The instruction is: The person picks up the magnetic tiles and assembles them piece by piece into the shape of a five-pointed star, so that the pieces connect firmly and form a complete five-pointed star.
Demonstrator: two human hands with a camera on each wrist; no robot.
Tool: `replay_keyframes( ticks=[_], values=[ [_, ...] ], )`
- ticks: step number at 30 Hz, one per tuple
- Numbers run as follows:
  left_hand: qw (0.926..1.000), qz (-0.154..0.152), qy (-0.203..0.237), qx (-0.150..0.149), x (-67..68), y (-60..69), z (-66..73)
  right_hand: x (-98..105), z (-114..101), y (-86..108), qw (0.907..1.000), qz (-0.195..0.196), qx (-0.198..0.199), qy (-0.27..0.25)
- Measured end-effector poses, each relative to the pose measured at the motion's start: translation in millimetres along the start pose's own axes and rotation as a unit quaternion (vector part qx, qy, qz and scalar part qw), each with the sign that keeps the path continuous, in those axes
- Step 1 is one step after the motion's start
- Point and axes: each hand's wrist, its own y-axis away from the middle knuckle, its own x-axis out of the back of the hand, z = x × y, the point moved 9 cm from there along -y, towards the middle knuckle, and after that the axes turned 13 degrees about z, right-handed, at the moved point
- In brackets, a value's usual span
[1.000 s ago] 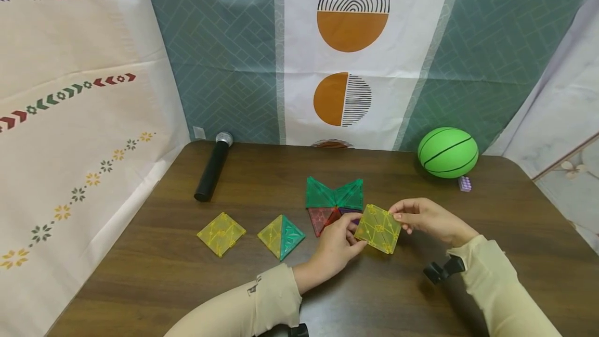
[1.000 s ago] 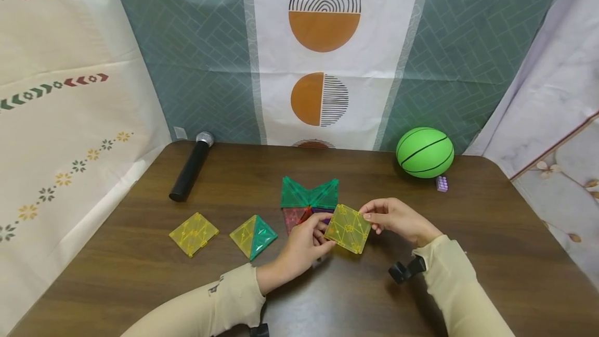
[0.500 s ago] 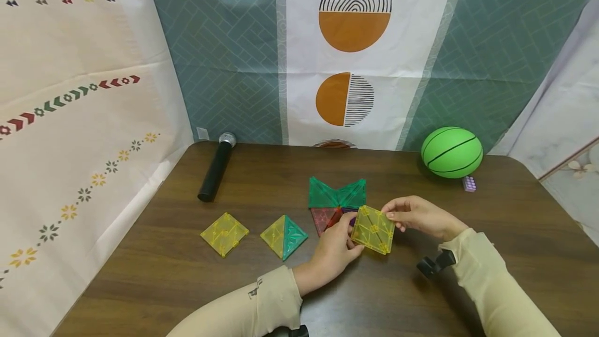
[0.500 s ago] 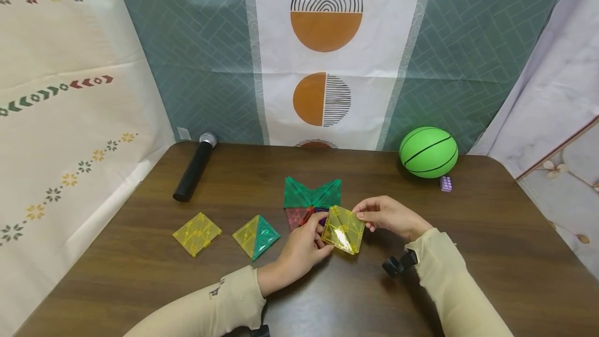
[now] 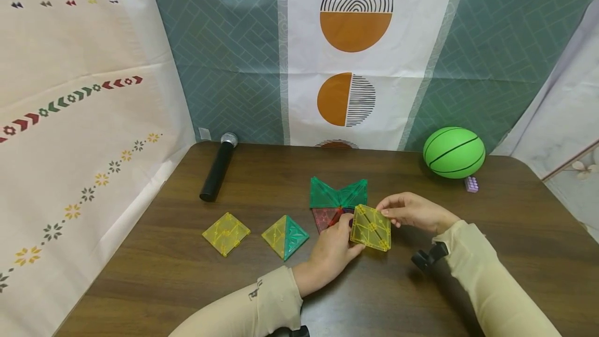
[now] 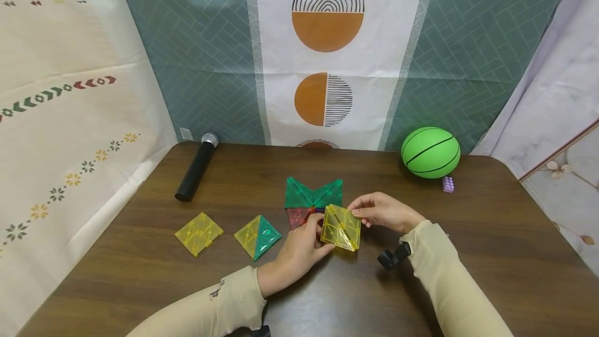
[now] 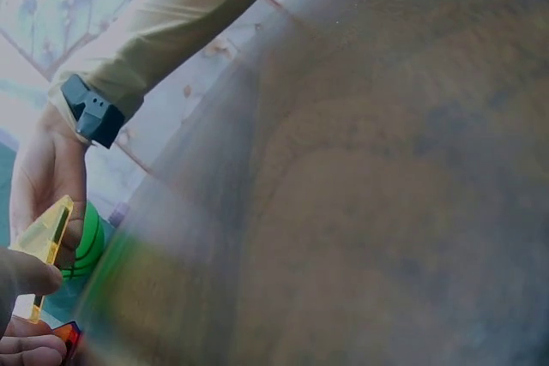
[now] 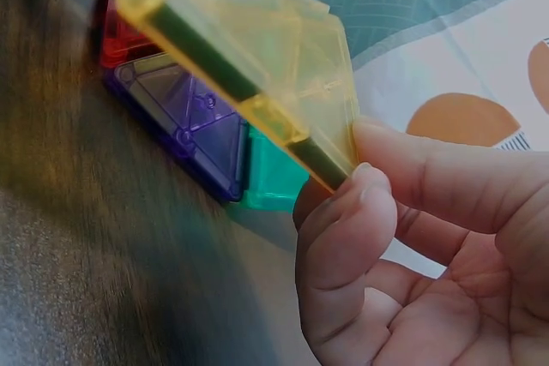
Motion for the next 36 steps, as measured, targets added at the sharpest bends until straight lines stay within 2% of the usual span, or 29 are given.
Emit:
replay_keyframes(
  ticks=[11, 16, 24, 36],
  values=[
    [0.9995, 0.004, -0.010, 0.028, 1.5, -0.5, -2.8, -7, 4, -16.3, 0.9996, -0.013, -0.023, 0.005],
    [0.9975, 0.019, -0.065, 0.020, 1.3, -0.7, -1.5, -9, 7, -21.4, 0.9990, -0.020, -0.037, 0.012],
    [0.9864, 0.041, -0.158, 0.012, 2.1, -2.2, 0.6, -9, 7, -27.0, 0.9981, -0.018, -0.053, 0.026],
    [0.9768, 0.025, -0.212, 0.017, -1.8, -4.6, 2.2, -11, 2, -30.8, 0.9974, 0.001, -0.050, 0.052]
  ],
)
